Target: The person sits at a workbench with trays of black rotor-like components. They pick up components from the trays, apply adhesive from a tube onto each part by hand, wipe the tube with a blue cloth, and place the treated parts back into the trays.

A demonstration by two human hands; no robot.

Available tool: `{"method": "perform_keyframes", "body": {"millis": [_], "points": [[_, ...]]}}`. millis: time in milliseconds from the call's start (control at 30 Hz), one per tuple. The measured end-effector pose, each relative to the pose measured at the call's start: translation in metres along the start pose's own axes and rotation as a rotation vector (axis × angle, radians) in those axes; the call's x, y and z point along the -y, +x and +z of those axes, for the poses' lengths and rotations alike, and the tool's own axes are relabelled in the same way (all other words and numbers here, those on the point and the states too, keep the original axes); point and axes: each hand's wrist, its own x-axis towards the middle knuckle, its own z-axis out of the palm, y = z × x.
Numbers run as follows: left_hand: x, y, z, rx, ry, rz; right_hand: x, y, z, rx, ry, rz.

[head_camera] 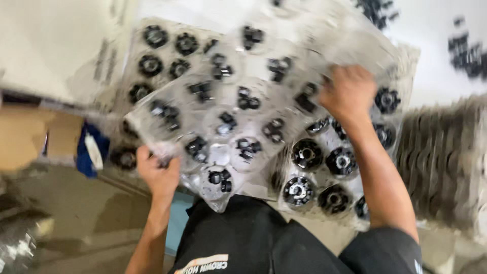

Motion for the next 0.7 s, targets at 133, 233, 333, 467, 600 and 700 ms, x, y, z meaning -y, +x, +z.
{"method": "perform_keyframes", "body": {"millis": [133,233,333,467,600,700], "points": [[-0.047,-0.058,0.045,0.042,-0.124,-0.002,-0.043,-0.057,-0.052,-0.102,-0.037,-0.012],[-0.074,-0.102,0.068,0.074,-0.21,-0.115,-0.072,-0.098,-0.067,-0.092,-0.092,0.005],[-0.091,-0.134,0.088,0.087,-0.216,-0.113,-0.098,-0.125,-0.071,-0.065,-0.109,0.032],[-0.099,-0.17,0.102,0.054,-0.221,-0.093,-0.117,-0.147,-0.054,0.121,-0.195,0.194],[-0.096,-0.194,0.102,0.069,-0.237,-0.148,-0.133,-0.156,-0.027,0.203,-0.118,0.292],[-0.094,-0.198,0.11,0.098,-0.314,-0.218,-0.157,-0.15,-0.009,0.169,-0.079,0.314]]}}
